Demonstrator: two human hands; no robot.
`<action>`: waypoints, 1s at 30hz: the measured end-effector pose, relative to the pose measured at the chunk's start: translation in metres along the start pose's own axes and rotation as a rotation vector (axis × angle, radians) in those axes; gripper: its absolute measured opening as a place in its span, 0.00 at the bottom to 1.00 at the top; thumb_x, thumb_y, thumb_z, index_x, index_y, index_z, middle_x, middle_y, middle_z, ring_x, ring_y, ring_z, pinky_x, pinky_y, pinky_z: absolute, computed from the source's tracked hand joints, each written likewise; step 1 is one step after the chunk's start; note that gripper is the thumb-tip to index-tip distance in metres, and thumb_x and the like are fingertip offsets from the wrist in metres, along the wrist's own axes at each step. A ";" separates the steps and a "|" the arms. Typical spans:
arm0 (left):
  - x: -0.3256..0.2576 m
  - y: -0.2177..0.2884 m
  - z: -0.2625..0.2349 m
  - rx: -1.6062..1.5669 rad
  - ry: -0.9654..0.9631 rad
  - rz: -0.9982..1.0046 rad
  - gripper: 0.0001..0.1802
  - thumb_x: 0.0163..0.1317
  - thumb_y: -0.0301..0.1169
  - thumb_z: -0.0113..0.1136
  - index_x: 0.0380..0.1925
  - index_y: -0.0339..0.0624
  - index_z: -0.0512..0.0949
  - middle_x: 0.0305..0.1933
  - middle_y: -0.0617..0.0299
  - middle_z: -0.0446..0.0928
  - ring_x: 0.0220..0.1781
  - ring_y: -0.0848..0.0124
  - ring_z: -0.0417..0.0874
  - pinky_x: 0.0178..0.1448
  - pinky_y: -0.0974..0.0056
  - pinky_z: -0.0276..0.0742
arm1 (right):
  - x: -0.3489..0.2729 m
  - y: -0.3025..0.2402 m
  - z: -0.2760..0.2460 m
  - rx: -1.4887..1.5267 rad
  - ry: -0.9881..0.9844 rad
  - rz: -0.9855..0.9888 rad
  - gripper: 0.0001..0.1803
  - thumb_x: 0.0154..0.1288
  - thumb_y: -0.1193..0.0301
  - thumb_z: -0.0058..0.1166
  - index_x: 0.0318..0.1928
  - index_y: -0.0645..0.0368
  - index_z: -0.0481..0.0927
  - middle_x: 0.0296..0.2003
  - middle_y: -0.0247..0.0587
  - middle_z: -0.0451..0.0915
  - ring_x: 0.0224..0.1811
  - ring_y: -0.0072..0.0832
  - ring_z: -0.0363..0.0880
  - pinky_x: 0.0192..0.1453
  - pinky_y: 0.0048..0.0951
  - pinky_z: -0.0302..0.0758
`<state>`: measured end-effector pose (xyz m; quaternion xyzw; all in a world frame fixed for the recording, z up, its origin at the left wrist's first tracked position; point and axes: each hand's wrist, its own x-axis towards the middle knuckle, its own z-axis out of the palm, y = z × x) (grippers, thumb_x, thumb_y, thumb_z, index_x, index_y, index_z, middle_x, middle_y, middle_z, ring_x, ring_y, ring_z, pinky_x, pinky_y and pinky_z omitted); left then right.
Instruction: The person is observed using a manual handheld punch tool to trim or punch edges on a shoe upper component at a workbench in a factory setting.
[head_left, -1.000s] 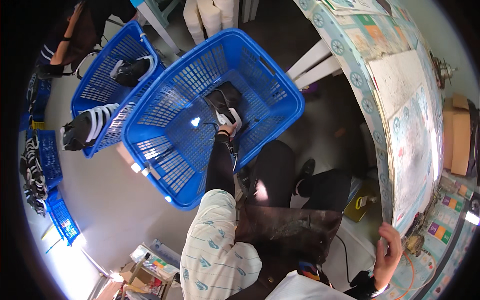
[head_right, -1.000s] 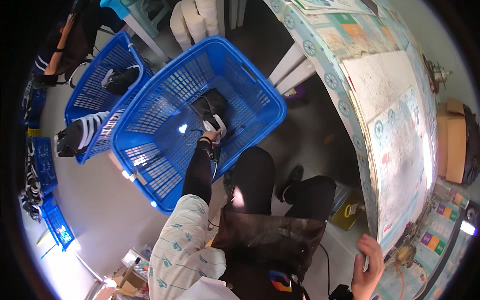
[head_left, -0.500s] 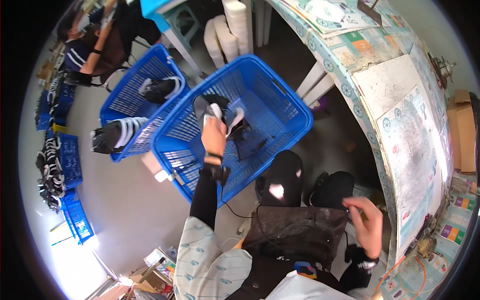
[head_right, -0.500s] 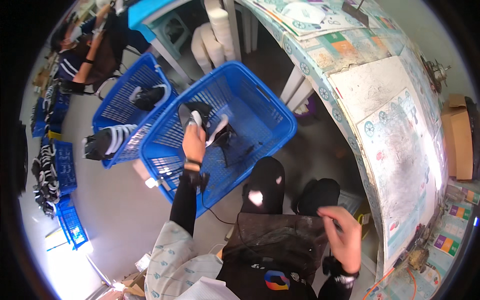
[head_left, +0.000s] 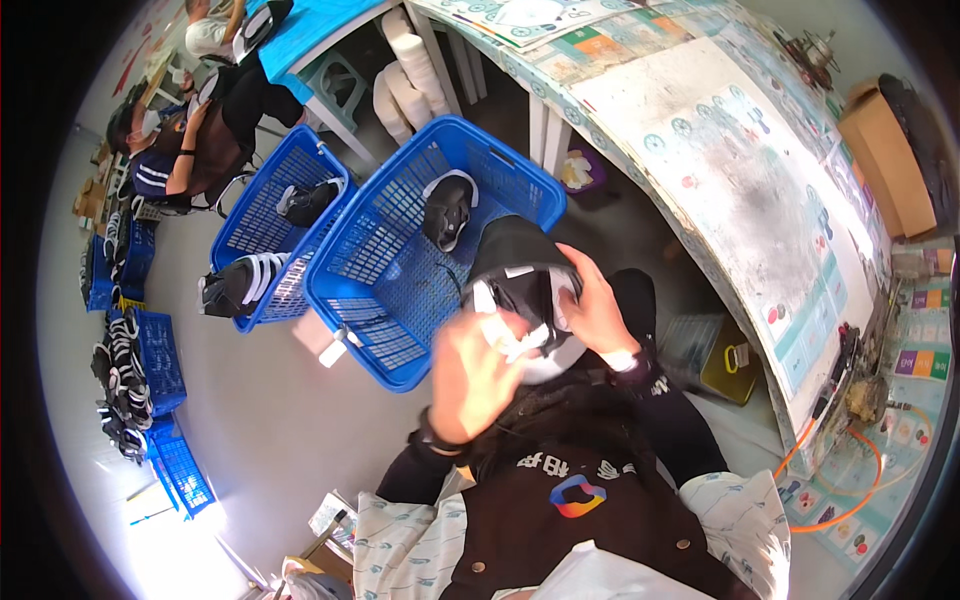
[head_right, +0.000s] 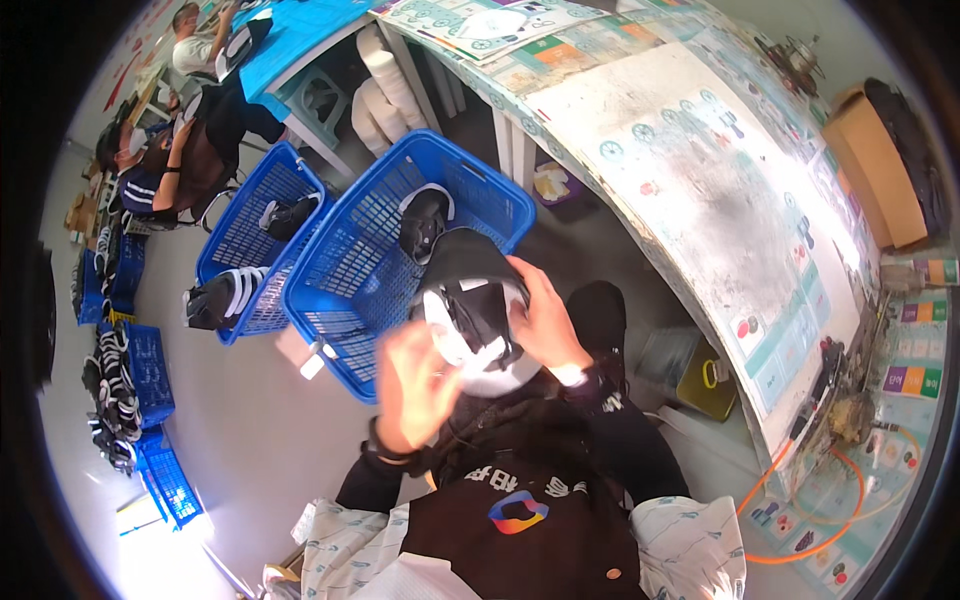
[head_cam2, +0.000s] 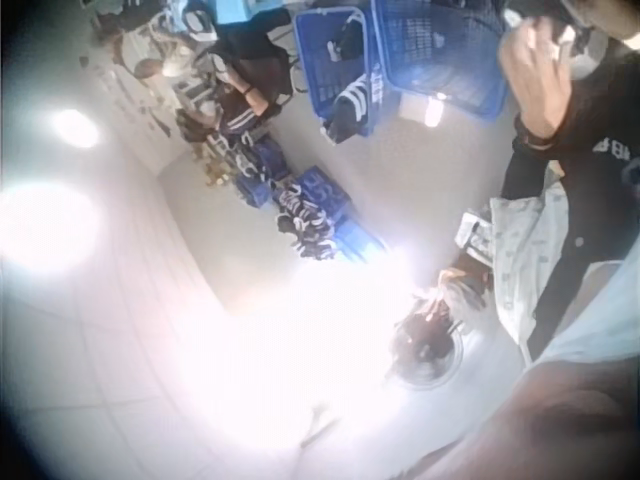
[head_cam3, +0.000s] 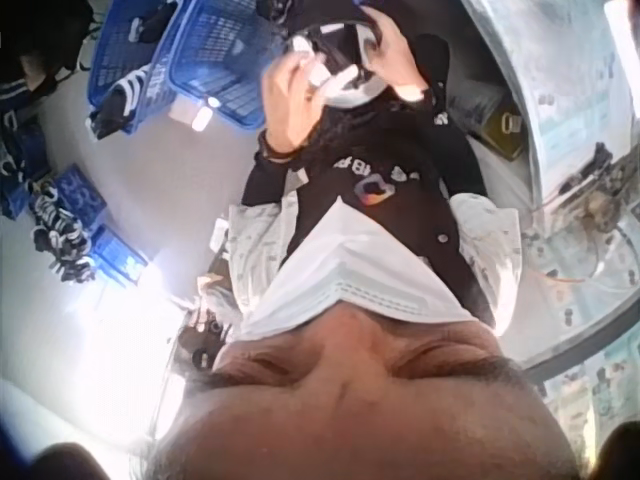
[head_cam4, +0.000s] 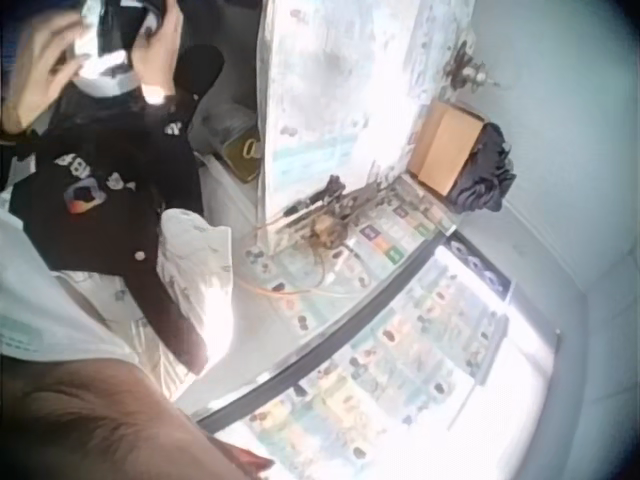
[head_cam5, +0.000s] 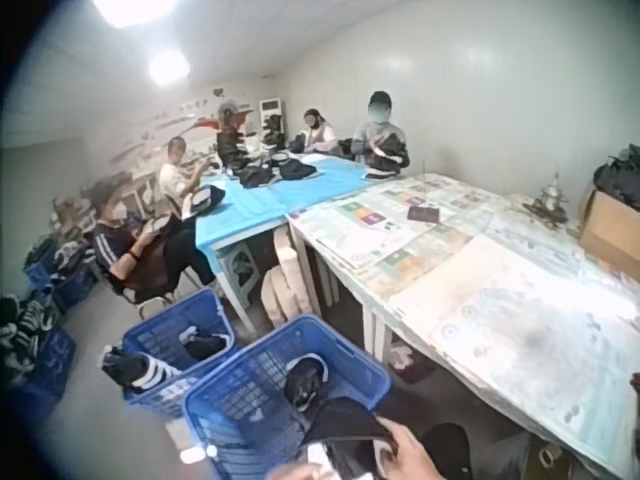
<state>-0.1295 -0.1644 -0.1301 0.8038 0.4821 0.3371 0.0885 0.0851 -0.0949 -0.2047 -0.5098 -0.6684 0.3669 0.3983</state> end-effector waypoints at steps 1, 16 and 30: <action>0.017 0.006 -0.015 0.080 0.139 -0.131 0.26 0.55 0.35 0.75 0.54 0.40 0.83 0.54 0.52 0.80 0.53 0.55 0.82 0.61 0.49 0.75 | -0.013 -0.002 -0.012 0.009 -0.011 -0.011 0.34 0.63 0.82 0.51 0.72 0.59 0.67 0.63 0.55 0.73 0.66 0.52 0.75 0.69 0.40 0.72; 0.000 -0.023 0.051 -0.265 -0.256 -0.032 0.19 0.56 0.23 0.66 0.50 0.44 0.89 0.52 0.56 0.81 0.52 0.59 0.80 0.51 0.59 0.77 | -0.073 0.019 -0.058 -0.075 0.085 -0.227 0.09 0.57 0.74 0.70 0.40 0.57 0.88 0.37 0.38 0.83 0.48 0.39 0.84 0.49 0.35 0.81; 0.049 -0.036 0.113 -0.986 -0.454 -0.428 0.23 0.68 0.19 0.61 0.63 0.36 0.73 0.47 0.61 0.81 0.42 0.77 0.79 0.51 0.70 0.76 | -0.043 -0.009 -0.069 -0.613 -0.070 -0.253 0.29 0.59 0.71 0.60 0.63 0.54 0.77 0.64 0.48 0.76 0.64 0.46 0.78 0.58 0.42 0.82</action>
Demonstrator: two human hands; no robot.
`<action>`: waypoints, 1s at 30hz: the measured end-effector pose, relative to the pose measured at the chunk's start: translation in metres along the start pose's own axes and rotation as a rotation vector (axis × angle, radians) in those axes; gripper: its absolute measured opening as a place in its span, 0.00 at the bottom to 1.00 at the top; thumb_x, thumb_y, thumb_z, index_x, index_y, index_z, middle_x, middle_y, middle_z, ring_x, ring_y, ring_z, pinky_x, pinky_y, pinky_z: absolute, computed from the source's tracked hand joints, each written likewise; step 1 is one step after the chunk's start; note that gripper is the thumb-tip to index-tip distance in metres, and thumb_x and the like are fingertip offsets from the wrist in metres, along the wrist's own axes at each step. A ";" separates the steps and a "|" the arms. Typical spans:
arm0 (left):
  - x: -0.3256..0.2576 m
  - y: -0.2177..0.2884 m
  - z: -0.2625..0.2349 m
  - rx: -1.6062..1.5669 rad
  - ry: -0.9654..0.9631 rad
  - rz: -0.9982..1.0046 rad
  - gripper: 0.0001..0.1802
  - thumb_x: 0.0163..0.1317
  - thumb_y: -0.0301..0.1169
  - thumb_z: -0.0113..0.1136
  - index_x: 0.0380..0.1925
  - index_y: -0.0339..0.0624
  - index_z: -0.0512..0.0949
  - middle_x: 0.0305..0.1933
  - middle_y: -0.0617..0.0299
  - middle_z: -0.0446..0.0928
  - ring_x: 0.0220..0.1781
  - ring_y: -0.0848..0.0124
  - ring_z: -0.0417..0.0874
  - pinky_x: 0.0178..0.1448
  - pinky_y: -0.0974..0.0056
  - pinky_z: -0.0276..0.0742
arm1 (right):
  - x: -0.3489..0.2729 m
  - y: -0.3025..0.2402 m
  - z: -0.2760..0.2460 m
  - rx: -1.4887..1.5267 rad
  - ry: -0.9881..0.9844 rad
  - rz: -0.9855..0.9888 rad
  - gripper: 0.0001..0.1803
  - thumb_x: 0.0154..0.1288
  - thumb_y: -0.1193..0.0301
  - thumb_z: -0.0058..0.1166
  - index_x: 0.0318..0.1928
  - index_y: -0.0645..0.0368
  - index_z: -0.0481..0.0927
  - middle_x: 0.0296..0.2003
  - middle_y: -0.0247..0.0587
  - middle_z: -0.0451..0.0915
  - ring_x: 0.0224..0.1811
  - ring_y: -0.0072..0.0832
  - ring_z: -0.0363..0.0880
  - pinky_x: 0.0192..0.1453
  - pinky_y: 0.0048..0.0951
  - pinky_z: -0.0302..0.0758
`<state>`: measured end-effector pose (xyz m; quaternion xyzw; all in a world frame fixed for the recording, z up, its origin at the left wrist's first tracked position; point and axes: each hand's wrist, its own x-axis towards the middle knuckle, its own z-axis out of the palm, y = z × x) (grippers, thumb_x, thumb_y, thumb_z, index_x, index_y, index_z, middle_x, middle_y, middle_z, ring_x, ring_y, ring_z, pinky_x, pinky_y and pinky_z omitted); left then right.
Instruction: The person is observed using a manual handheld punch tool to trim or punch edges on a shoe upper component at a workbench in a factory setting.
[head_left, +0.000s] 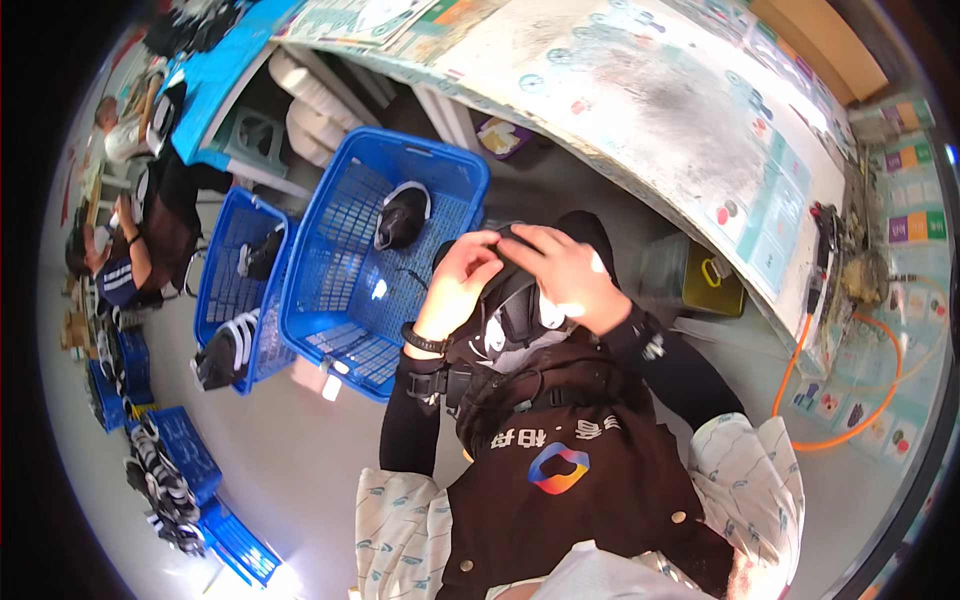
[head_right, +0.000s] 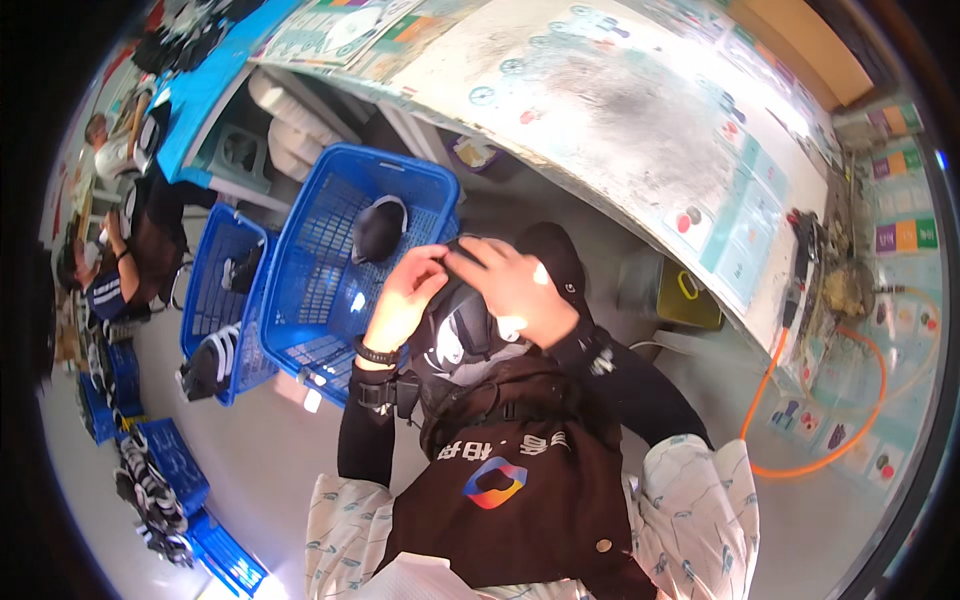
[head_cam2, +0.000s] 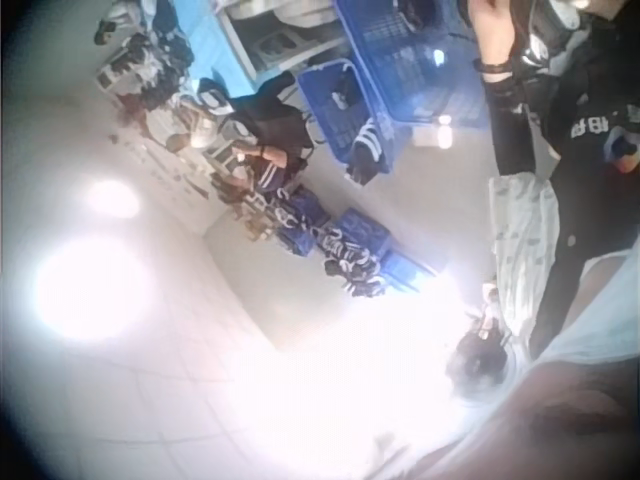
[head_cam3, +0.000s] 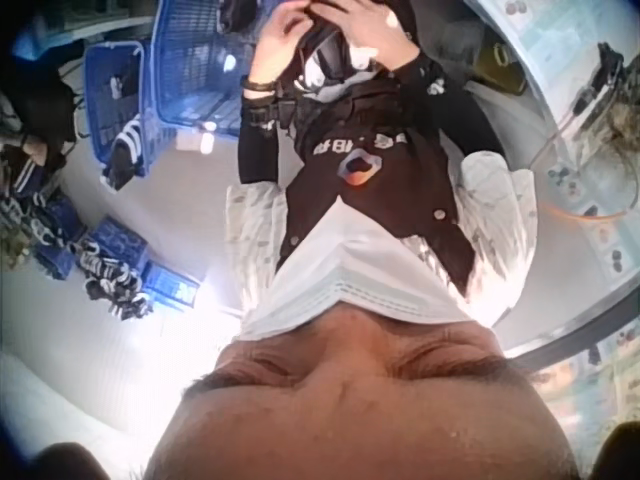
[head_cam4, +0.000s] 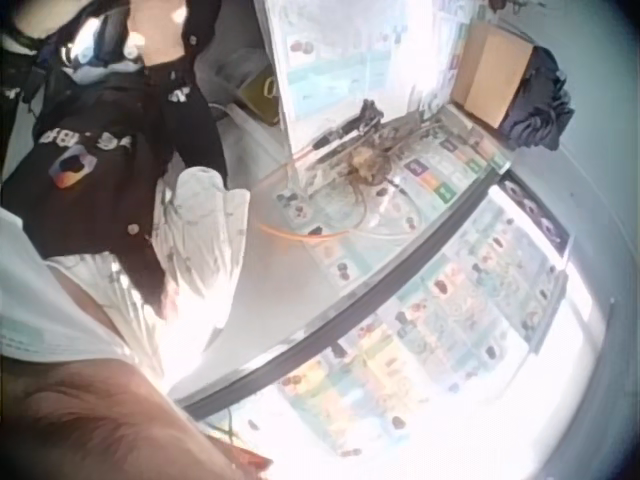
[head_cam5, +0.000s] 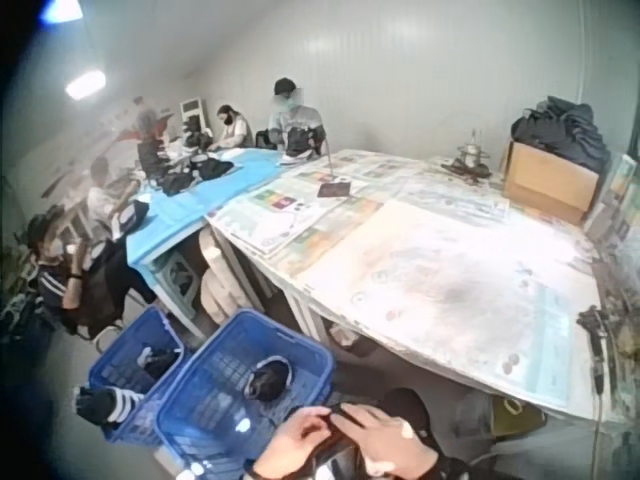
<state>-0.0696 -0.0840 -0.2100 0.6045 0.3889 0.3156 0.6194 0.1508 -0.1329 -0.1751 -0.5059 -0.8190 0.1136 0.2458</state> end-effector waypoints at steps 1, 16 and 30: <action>0.002 0.005 0.006 -0.013 0.040 0.065 0.28 0.67 0.17 0.61 0.67 0.37 0.70 0.53 0.59 0.79 0.46 0.75 0.80 0.55 0.70 0.77 | 0.006 0.012 -0.001 -0.062 0.061 0.008 0.27 0.60 0.77 0.54 0.62 0.54 0.79 0.62 0.46 0.79 0.57 0.44 0.84 0.50 0.39 0.84; 0.058 0.249 0.053 0.519 0.393 0.703 0.13 0.70 0.26 0.64 0.49 0.29 0.83 0.44 0.51 0.88 0.45 0.63 0.89 0.52 0.62 0.80 | -0.024 0.083 -0.156 0.249 0.739 0.564 0.25 0.73 0.68 0.59 0.67 0.63 0.74 0.61 0.58 0.78 0.63 0.45 0.80 0.61 0.39 0.78; 0.159 0.260 0.161 0.898 0.108 0.873 0.14 0.67 0.41 0.66 0.44 0.44 0.86 0.40 0.54 0.86 0.40 0.51 0.86 0.42 0.56 0.81 | -0.230 0.259 -0.249 -0.734 0.416 1.403 0.16 0.67 0.71 0.53 0.50 0.69 0.79 0.53 0.59 0.78 0.58 0.59 0.77 0.56 0.54 0.81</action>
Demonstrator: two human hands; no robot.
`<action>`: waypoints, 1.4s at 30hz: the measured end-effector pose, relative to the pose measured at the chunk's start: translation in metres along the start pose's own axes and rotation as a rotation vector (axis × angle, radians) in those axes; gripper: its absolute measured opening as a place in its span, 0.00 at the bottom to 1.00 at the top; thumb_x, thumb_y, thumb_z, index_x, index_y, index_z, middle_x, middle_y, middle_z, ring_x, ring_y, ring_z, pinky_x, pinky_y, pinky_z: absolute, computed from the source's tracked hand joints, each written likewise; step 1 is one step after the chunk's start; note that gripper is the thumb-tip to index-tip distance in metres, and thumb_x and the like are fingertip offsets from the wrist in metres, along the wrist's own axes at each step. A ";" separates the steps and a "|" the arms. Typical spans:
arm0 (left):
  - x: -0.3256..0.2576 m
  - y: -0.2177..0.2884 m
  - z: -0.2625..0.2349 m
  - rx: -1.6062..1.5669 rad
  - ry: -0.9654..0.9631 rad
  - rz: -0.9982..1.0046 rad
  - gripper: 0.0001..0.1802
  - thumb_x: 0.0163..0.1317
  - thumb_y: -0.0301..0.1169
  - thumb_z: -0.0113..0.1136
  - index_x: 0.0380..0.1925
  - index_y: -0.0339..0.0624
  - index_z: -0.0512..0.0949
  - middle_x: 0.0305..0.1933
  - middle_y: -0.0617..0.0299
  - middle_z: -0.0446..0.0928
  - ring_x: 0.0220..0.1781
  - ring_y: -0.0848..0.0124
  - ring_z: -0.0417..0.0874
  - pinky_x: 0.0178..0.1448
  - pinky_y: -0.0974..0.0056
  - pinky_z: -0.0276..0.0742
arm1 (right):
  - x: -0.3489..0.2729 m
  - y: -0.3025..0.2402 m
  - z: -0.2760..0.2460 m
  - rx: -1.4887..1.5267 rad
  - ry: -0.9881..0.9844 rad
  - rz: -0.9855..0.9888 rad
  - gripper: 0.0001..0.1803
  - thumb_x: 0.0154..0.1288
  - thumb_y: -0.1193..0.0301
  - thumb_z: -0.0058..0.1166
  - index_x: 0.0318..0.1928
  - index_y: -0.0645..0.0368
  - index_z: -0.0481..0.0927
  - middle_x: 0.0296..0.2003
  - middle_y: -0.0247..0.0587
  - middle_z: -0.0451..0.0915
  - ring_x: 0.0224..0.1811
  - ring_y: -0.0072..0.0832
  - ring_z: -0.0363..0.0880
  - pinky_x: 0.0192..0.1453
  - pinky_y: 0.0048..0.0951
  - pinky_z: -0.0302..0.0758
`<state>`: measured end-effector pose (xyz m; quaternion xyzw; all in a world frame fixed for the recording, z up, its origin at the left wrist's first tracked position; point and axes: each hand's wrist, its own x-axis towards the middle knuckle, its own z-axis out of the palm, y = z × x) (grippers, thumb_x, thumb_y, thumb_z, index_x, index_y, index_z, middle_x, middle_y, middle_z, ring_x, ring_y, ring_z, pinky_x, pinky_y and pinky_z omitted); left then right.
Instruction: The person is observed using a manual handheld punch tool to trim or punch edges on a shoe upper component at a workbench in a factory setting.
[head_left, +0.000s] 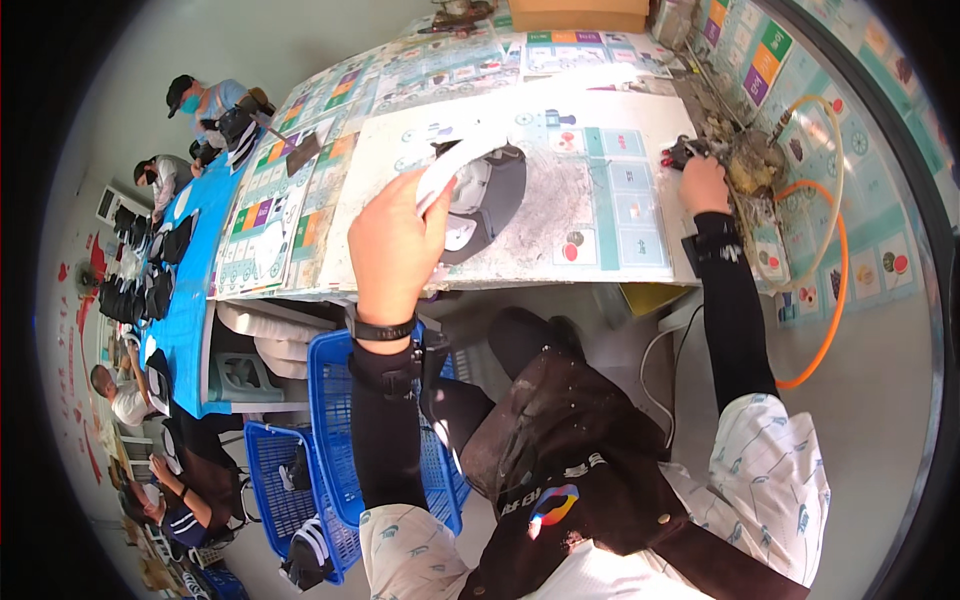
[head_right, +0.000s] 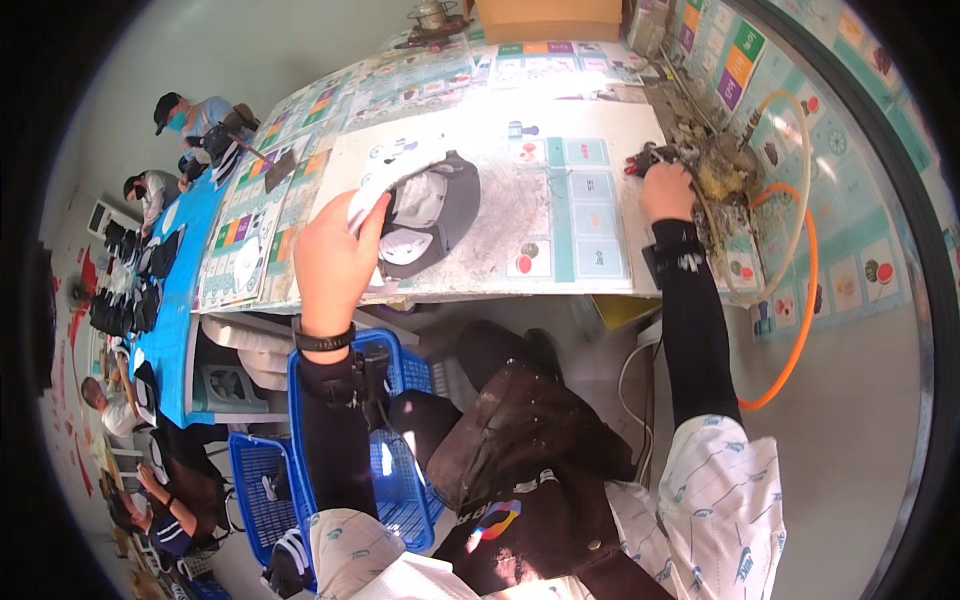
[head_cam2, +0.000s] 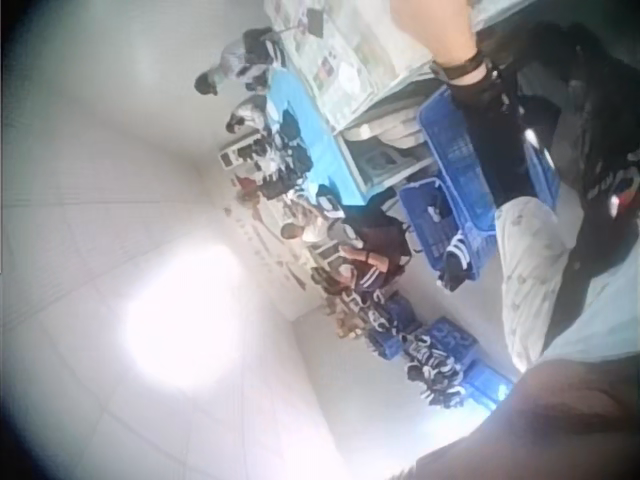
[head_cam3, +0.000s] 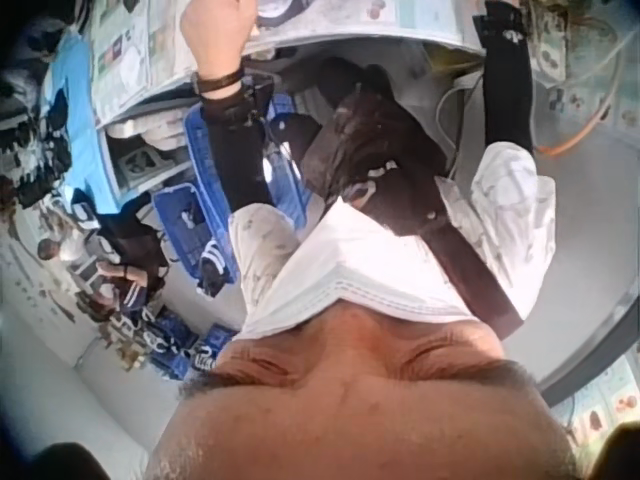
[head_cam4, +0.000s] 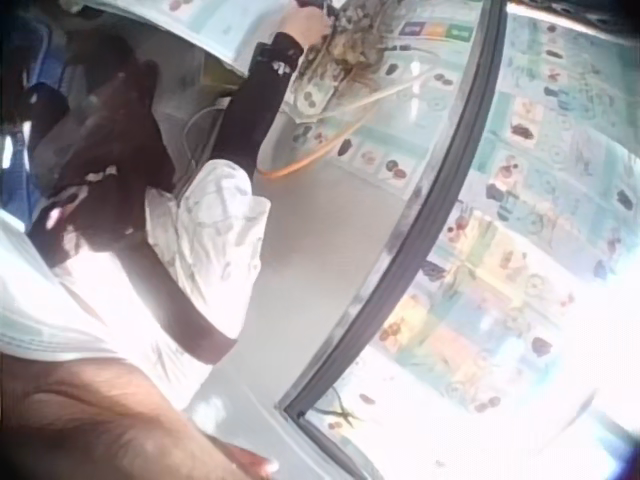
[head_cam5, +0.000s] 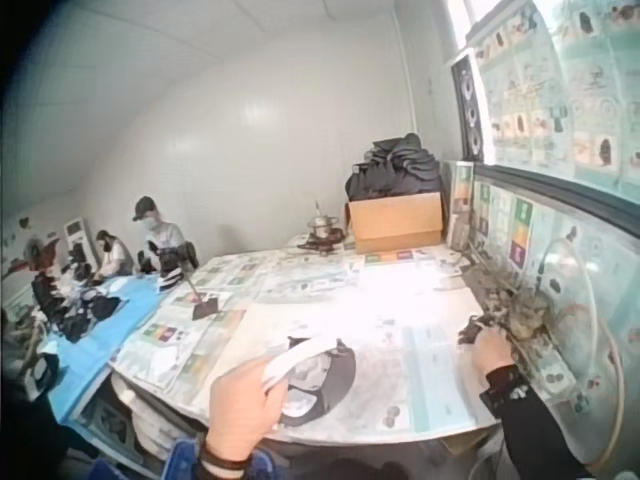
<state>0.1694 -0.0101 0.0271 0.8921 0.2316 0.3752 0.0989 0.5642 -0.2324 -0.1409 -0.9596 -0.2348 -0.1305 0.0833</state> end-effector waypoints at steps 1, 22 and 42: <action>0.003 -0.002 0.001 0.018 0.015 0.061 0.13 0.67 0.41 0.66 0.43 0.45 0.86 0.40 0.54 0.86 0.40 0.51 0.86 0.42 0.55 0.81 | -0.001 -0.010 -0.010 0.018 -0.001 0.033 0.18 0.66 0.69 0.55 0.51 0.70 0.77 0.54 0.60 0.78 0.57 0.59 0.79 0.56 0.53 0.81; 0.010 0.003 0.010 0.099 -0.035 0.212 0.16 0.65 0.40 0.67 0.46 0.41 0.86 0.42 0.54 0.86 0.43 0.52 0.86 0.46 0.57 0.81 | -0.161 -0.152 -0.124 1.085 -0.555 -0.185 0.15 0.61 0.73 0.57 0.48 0.63 0.82 0.27 0.45 0.80 0.30 0.33 0.77 0.38 0.34 0.73; 0.043 0.006 0.021 0.121 -0.059 0.226 0.17 0.67 0.46 0.64 0.37 0.42 0.86 0.37 0.53 0.85 0.38 0.49 0.85 0.40 0.52 0.80 | -0.159 -0.158 -0.133 0.864 -0.262 -0.205 0.12 0.60 0.74 0.50 0.42 0.64 0.81 0.35 0.65 0.82 0.44 0.64 0.80 0.47 0.57 0.74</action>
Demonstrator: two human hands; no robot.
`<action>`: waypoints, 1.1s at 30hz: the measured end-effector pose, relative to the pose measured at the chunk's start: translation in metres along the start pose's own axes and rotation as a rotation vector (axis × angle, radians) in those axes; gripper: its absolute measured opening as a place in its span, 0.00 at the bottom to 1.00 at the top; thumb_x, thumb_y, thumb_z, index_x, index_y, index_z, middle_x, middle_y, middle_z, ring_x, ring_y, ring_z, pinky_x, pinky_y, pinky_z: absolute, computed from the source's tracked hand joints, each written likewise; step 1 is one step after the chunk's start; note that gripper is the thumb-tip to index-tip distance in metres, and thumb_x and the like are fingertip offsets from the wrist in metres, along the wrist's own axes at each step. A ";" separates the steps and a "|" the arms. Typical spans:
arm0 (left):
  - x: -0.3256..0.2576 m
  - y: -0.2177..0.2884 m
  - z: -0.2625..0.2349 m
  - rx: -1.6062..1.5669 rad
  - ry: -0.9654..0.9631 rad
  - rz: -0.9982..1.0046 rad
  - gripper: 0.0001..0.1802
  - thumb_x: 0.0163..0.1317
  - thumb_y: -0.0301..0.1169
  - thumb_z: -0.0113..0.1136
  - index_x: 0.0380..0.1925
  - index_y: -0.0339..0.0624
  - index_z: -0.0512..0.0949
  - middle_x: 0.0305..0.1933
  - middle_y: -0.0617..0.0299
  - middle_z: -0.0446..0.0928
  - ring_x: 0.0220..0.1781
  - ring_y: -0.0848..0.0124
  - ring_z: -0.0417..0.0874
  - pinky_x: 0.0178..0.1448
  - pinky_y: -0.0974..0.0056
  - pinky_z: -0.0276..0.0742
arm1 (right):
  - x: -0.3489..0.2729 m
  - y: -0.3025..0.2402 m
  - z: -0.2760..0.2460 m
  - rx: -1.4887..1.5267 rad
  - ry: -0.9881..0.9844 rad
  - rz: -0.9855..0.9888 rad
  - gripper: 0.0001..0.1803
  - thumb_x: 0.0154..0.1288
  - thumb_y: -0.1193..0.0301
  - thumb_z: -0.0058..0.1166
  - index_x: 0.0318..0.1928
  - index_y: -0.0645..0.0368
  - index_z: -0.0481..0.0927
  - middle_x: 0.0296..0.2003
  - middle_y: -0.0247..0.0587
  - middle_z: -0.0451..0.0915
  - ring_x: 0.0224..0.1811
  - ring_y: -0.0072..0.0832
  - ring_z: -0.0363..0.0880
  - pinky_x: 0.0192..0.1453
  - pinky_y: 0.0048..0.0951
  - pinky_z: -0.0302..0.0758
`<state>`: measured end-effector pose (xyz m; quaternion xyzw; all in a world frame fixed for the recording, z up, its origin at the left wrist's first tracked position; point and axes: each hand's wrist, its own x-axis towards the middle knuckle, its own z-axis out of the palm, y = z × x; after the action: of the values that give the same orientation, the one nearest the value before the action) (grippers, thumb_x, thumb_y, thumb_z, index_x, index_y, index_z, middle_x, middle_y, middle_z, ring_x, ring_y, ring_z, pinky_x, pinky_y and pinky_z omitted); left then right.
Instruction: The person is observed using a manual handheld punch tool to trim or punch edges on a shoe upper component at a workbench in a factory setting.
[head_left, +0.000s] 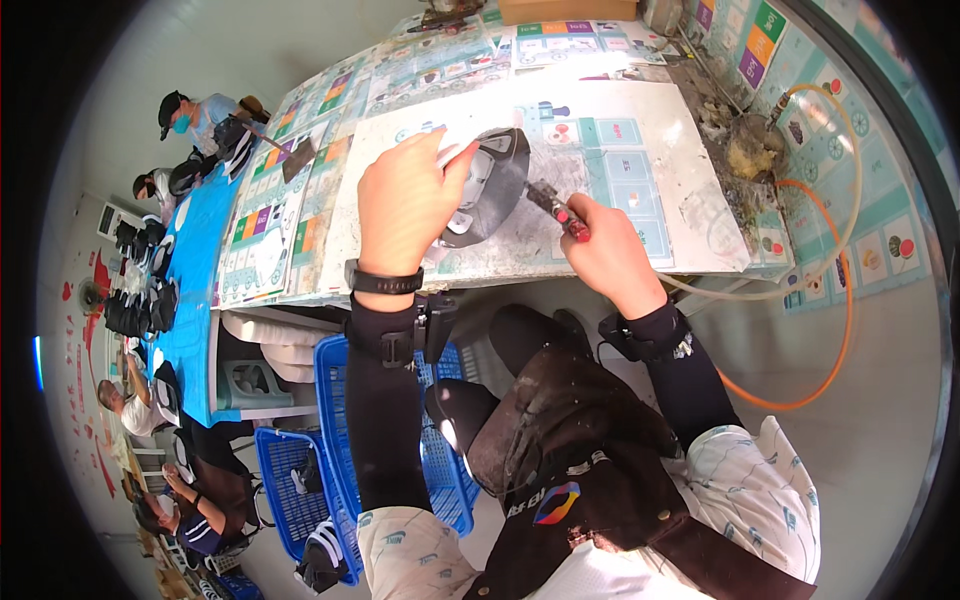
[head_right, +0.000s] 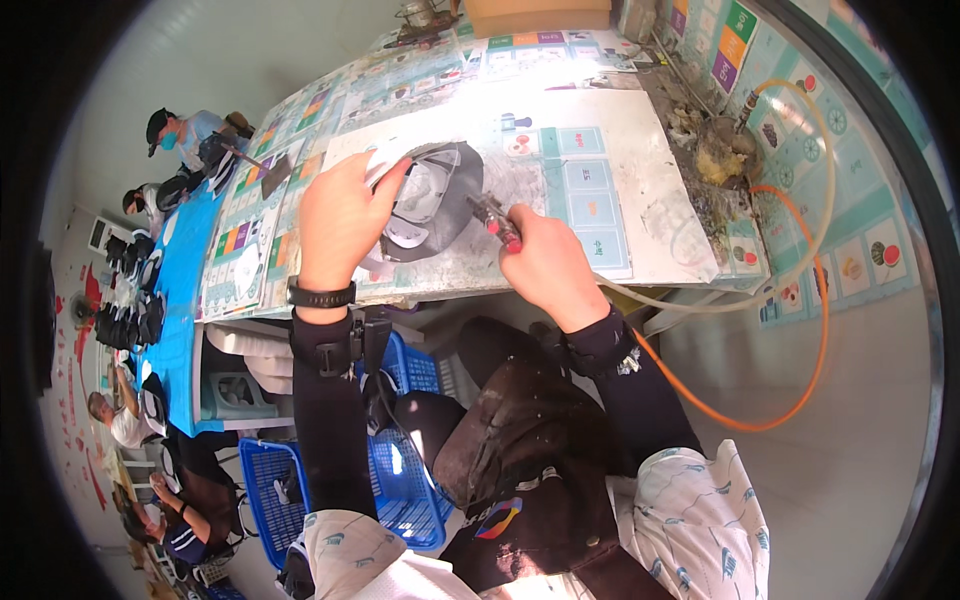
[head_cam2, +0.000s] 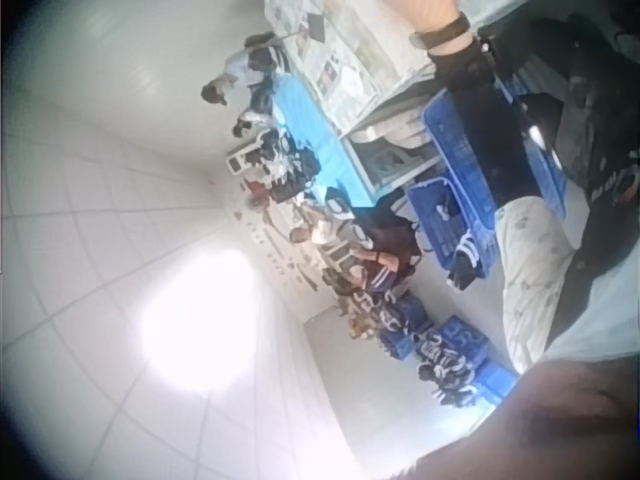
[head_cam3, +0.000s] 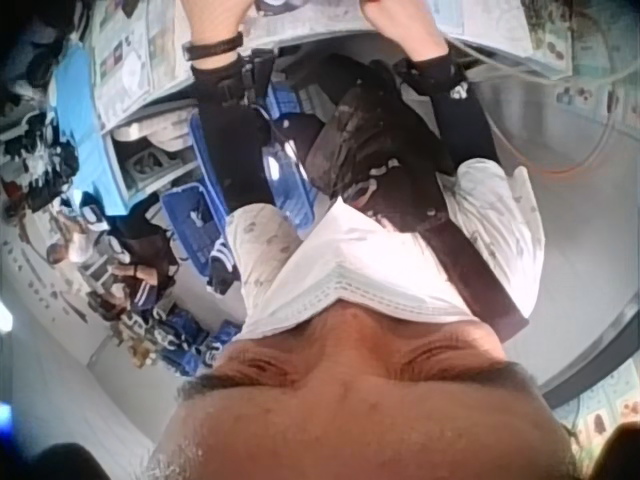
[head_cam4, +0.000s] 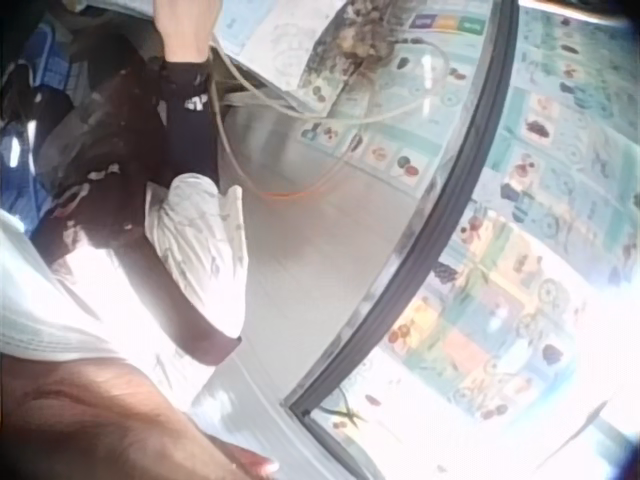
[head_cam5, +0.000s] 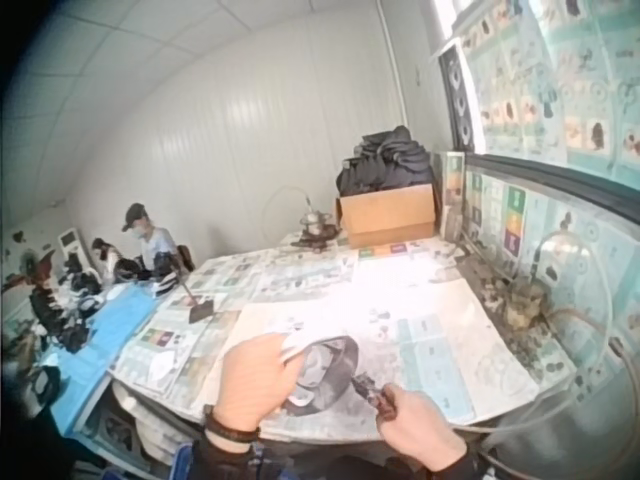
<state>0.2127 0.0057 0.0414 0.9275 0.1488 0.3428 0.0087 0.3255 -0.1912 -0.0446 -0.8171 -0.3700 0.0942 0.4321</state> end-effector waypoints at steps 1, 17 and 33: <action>0.005 0.002 0.001 0.012 -0.040 -0.013 0.18 0.67 0.46 0.64 0.39 0.42 0.86 0.37 0.50 0.85 0.40 0.47 0.85 0.42 0.51 0.80 | 0.001 0.003 0.001 -0.027 -0.027 -0.054 0.11 0.60 0.74 0.51 0.42 0.63 0.80 0.34 0.63 0.83 0.42 0.63 0.80 0.46 0.58 0.74; 0.015 0.004 0.011 0.034 -0.087 -0.020 0.18 0.66 0.46 0.65 0.40 0.42 0.87 0.39 0.47 0.86 0.42 0.46 0.85 0.44 0.49 0.80 | -0.002 0.011 -0.004 -0.091 -0.050 -0.153 0.08 0.59 0.75 0.52 0.39 0.63 0.80 0.30 0.63 0.81 0.38 0.64 0.80 0.44 0.59 0.74; -0.010 0.015 -0.001 -0.008 -0.047 -0.034 0.16 0.66 0.44 0.66 0.40 0.42 0.86 0.38 0.50 0.84 0.41 0.47 0.85 0.43 0.50 0.80 | -0.004 0.004 -0.001 0.072 -0.058 0.025 0.12 0.61 0.73 0.50 0.42 0.65 0.81 0.33 0.67 0.80 0.42 0.67 0.77 0.45 0.54 0.73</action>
<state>0.2089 -0.0112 0.0380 0.9325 0.1629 0.3215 0.0219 0.3256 -0.1959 -0.0478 -0.8024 -0.3684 0.1365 0.4492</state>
